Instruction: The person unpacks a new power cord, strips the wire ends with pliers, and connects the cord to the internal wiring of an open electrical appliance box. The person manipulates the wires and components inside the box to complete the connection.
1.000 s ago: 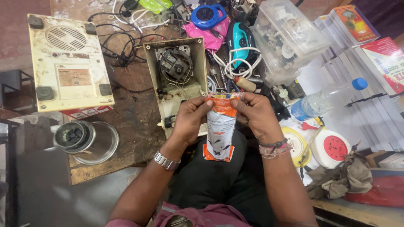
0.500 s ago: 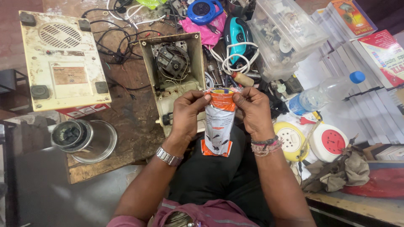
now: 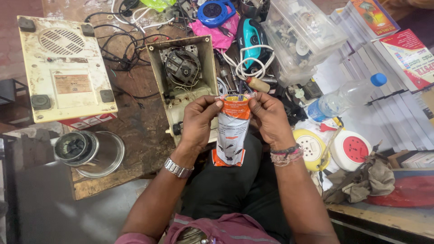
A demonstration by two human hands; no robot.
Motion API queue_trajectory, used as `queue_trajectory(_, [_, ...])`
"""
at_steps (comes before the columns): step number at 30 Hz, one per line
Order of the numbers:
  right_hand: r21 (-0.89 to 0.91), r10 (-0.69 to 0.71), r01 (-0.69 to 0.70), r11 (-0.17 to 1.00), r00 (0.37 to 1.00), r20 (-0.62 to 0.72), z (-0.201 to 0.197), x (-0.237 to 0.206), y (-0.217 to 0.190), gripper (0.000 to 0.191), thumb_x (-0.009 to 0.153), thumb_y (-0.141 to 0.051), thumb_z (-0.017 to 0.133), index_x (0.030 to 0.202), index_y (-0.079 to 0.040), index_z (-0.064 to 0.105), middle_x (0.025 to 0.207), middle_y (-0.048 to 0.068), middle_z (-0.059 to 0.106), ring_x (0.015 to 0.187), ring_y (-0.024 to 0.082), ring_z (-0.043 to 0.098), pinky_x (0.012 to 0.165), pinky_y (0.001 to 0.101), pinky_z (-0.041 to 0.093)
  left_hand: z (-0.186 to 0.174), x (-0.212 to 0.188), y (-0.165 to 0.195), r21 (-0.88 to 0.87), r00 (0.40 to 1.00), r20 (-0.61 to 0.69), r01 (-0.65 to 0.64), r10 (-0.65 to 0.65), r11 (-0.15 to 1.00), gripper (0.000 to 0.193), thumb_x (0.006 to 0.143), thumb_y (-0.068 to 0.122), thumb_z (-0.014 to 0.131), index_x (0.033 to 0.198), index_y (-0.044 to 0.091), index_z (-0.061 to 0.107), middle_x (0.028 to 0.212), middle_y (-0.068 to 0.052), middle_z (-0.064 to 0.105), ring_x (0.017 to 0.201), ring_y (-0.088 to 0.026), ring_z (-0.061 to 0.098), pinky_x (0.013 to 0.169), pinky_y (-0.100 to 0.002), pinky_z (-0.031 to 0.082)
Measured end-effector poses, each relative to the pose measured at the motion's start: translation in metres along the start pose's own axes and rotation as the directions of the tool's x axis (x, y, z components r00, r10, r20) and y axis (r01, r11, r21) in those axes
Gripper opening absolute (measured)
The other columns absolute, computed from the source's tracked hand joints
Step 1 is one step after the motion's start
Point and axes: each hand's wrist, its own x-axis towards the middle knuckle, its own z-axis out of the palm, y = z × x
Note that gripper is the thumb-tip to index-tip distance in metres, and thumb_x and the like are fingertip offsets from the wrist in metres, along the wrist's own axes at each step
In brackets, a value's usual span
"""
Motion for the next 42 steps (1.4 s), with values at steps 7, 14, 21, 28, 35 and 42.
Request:
queue_trajectory(7, [-0.578,-0.479,0.288,0.763,0.853,-0.208,0.021,-0.035,-0.009,0.025,0.097,-0.013,0.076,0.116,0.0,0.067,0.101,0.005,0.071,0.084,0.009,0.063,0.074,0.025,0.053,0.005,-0.006,0.001,-0.054,0.991,-0.128,0.032,-0.038,0.998,0.016,0.097,0.004,0.07,0.109,-0.005,0.069,0.098,-0.008,0.074,0.084,-0.012,0.069,0.078,-0.026,0.058])
queue_trajectory(14, [-0.69,-0.53,0.272,0.671,0.827,-0.189,0.052,-0.055,-0.007,0.026,0.094,-0.017,0.075,0.113,0.001,0.074,0.105,0.003,0.069,0.073,0.008,0.064,0.06,0.0217,0.054,0.019,-0.015,0.003,-0.053,0.992,-0.121,0.024,-0.03,0.998,0.018,0.097,0.005,0.07,0.111,-0.006,0.069,0.099,-0.01,0.075,0.085,-0.012,0.069,0.078,-0.026,0.058])
queue_trajectory(21, [-0.735,-0.532,0.363,0.573,0.847,0.003,0.042,-0.053,-0.023,0.014,0.101,-0.011,0.071,0.098,0.003,0.07,0.091,0.002,0.06,0.072,0.007,0.057,0.059,0.0224,0.046,0.019,-0.019,0.008,0.082,0.996,-0.062,-0.055,0.06,0.995,0.017,0.096,0.004,0.071,0.11,-0.007,0.071,0.1,-0.009,0.075,0.09,-0.012,0.069,0.085,-0.026,0.057])
queue_trajectory(28, [-0.67,-0.522,0.429,0.605,0.85,0.072,0.038,-0.044,-0.024,0.014,0.103,-0.008,0.066,0.093,0.001,0.062,0.09,0.001,0.057,0.072,0.006,0.054,0.063,0.0232,0.044,0.013,-0.014,0.02,0.123,0.997,0.032,-0.069,0.066,0.99,0.013,0.098,0.003,0.071,0.107,-0.006,0.072,0.099,-0.009,0.074,0.09,-0.011,0.068,0.084,-0.026,0.056])
queue_trajectory(35, [-0.395,-0.337,0.271,0.878,0.936,-0.107,0.042,-0.041,-0.017,0.012,0.102,-0.011,0.068,0.097,0.0,0.068,0.086,-0.003,0.054,0.064,0.005,0.044,0.054,0.0214,0.036,0.022,-0.019,0.05,0.208,1.0,-0.001,-0.03,0.031,0.978,0.014,0.097,0.005,0.071,0.106,-0.005,0.072,0.096,-0.006,0.076,0.088,-0.011,0.07,0.083,-0.026,0.058])
queue_trajectory(42, [-0.251,-0.049,0.038,0.967,0.998,-0.039,0.045,-0.076,-0.022,0.04,0.107,-0.036,0.057,0.105,0.003,0.068,0.09,0.006,0.07,0.075,0.012,0.064,0.06,0.0267,0.051,0.033,-0.055,0.09,0.66,0.748,0.345,-0.623,0.566,0.421,0.015,0.094,-0.001,0.073,0.108,0.006,0.071,0.103,-0.008,0.069,0.098,-0.02,0.068,0.085,-0.035,0.056])
